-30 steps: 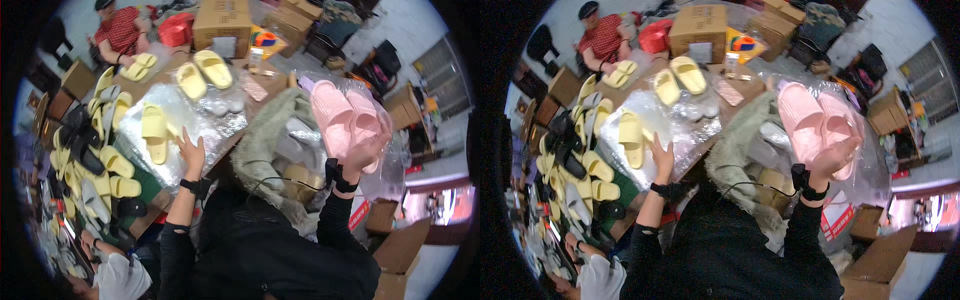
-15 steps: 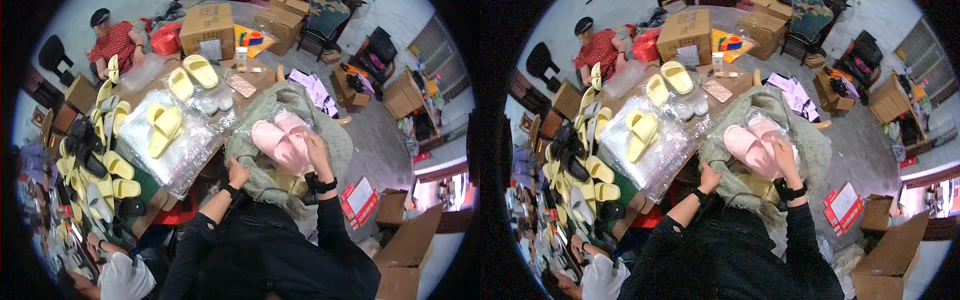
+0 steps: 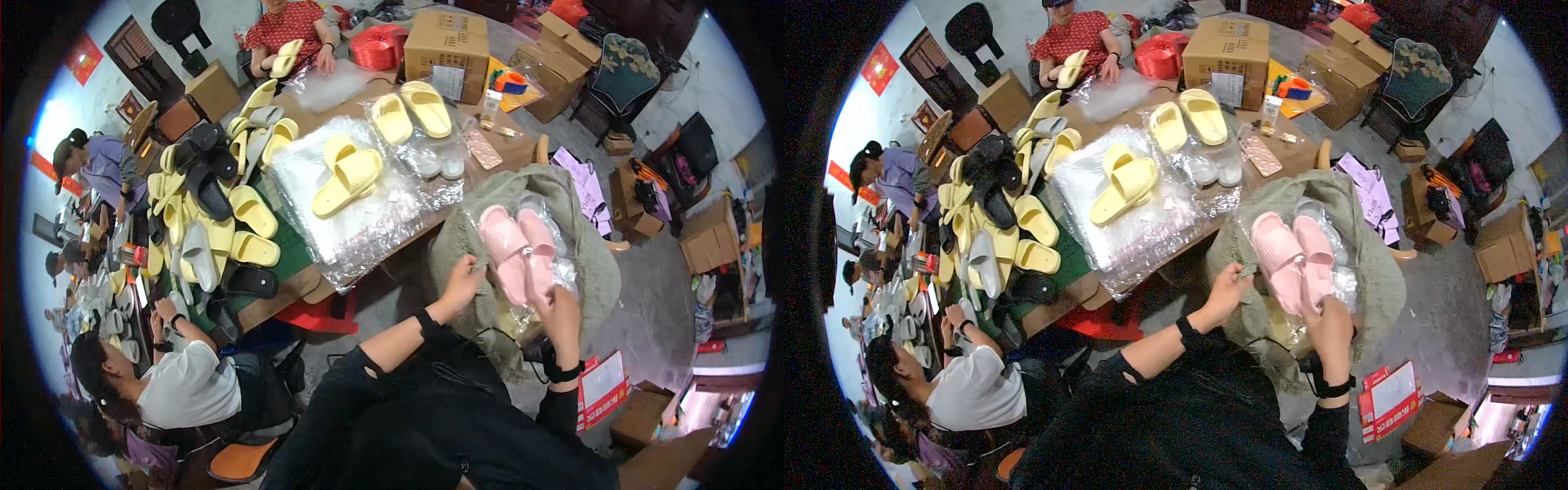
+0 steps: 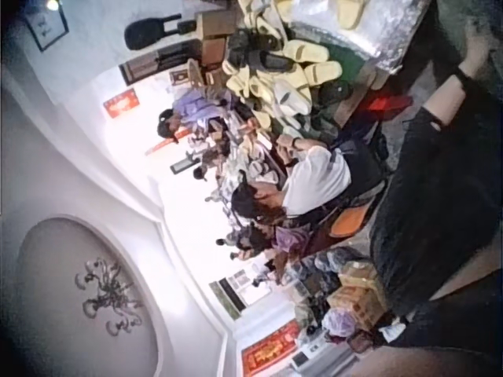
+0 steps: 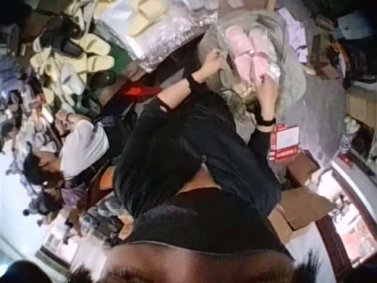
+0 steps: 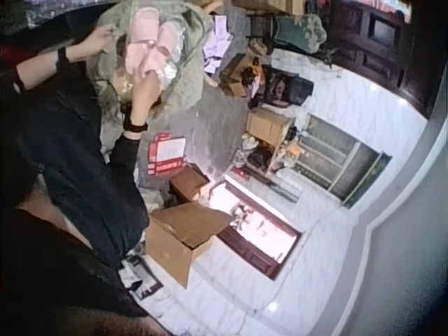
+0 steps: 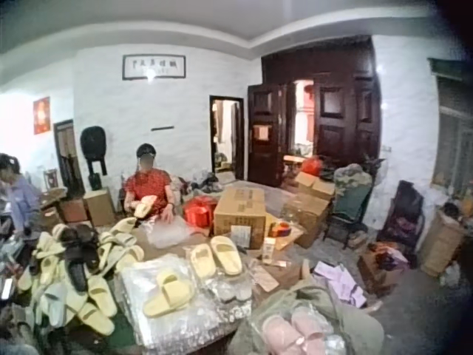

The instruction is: The recorder is shown packing various pairs of slippers and shoes into plastic bags and then into a larger transport sack within a workshop environment.

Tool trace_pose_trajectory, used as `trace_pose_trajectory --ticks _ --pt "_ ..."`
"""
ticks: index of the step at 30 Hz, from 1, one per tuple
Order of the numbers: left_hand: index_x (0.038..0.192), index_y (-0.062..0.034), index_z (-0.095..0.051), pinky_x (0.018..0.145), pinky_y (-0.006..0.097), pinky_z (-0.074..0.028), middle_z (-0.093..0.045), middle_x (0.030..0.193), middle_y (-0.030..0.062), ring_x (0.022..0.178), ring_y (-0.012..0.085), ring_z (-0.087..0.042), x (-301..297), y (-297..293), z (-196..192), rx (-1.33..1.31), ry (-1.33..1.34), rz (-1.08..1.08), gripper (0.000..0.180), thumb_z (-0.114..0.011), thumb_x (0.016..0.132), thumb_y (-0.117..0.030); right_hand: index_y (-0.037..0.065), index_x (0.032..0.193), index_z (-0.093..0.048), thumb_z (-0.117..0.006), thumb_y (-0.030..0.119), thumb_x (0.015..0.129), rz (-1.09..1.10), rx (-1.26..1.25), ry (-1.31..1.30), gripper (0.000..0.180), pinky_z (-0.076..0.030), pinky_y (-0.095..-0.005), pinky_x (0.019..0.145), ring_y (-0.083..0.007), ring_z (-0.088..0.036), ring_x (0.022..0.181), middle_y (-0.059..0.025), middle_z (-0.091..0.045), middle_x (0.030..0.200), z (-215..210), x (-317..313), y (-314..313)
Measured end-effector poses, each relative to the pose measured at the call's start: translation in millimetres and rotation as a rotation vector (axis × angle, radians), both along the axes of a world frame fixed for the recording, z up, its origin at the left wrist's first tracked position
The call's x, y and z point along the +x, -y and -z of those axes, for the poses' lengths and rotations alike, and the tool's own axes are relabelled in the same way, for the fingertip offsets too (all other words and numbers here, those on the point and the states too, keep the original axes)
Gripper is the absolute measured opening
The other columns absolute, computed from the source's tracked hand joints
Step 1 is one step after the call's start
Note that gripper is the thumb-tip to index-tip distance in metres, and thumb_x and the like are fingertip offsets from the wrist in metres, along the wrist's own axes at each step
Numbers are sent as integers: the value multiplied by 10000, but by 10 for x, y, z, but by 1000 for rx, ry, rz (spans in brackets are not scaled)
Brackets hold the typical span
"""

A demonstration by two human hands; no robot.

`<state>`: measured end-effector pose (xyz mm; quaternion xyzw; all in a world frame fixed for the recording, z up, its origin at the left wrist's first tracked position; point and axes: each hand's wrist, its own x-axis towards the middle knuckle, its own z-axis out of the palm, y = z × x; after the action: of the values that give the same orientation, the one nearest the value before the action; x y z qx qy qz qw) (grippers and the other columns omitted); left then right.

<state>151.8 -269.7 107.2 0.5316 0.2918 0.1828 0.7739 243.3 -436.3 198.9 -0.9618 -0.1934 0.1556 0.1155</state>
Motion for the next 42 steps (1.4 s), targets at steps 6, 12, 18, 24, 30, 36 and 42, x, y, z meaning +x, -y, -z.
trace_pose_trajectory --ticks 6,12,18,24,30,36,42 --pt "1121 -10 -431 780 237 -396 -495 997 46 903 116 -479 -295 92 93 65 168 165 326 -539 822 -82 -4 1063 -512 -699 206 644 -500 386 86 504 -419 -403 764 -357 -525 907 -229 -553 937 891 -506 -260" --pt "1084 -11 -511 802 302 -408 -559 1040 112 961 220 -532 -1341 185 1043 132 -331 64 300 -475 861 -209 0 1024 -525 -516 33 667 -63 303 39 359 -407 -450 689 -399 -506 818 -239 -548 861 1082 -593 -281" --pt "1164 -111 -484 919 446 -323 -461 1204 157 1099 377 -419 -1730 266 1966 480 -866 273 434 -404 852 -401 -2 1103 -484 -482 19 681 -70 387 81 423 -391 -440 764 -405 -493 899 -253 -535 941 1355 -496 -116" --pt "1145 -20 -487 962 331 -297 -480 1201 142 1146 270 -399 -1513 -14 1936 -212 -650 131 470 -389 856 -378 -48 1108 -466 -467 -2 682 -68 323 218 429 -380 -424 798 -394 -490 926 -261 -523 982 1492 -504 23" --pt "1069 -27 -556 911 278 -337 -539 1122 74 1042 178 -472 -2377 -247 3375 187 -161 222 313 -439 845 -213 -23 1116 -475 -398 -1 683 -139 340 95 440 -391 -412 807 -391 -508 927 -249 -547 960 1515 -754 -276" --pt "990 -32 -595 826 255 -392 -576 1045 88 947 162 -523 -1970 -313 2294 -553 -337 289 250 -471 843 -191 -21 1077 -488 -415 7 696 -202 416 168 389 -384 -414 806 -397 -493 927 -241 -541 950 1528 -569 -61" --pt "990 -26 -595 782 256 -408 -595 976 67 880 150 -540 -2092 -32 1976 -806 -295 7 265 -471 852 -215 -10 1086 -494 -421 8 691 -165 378 96 402 -379 -416 813 -405 -491 939 -241 -540 984 1536 -612 -86"
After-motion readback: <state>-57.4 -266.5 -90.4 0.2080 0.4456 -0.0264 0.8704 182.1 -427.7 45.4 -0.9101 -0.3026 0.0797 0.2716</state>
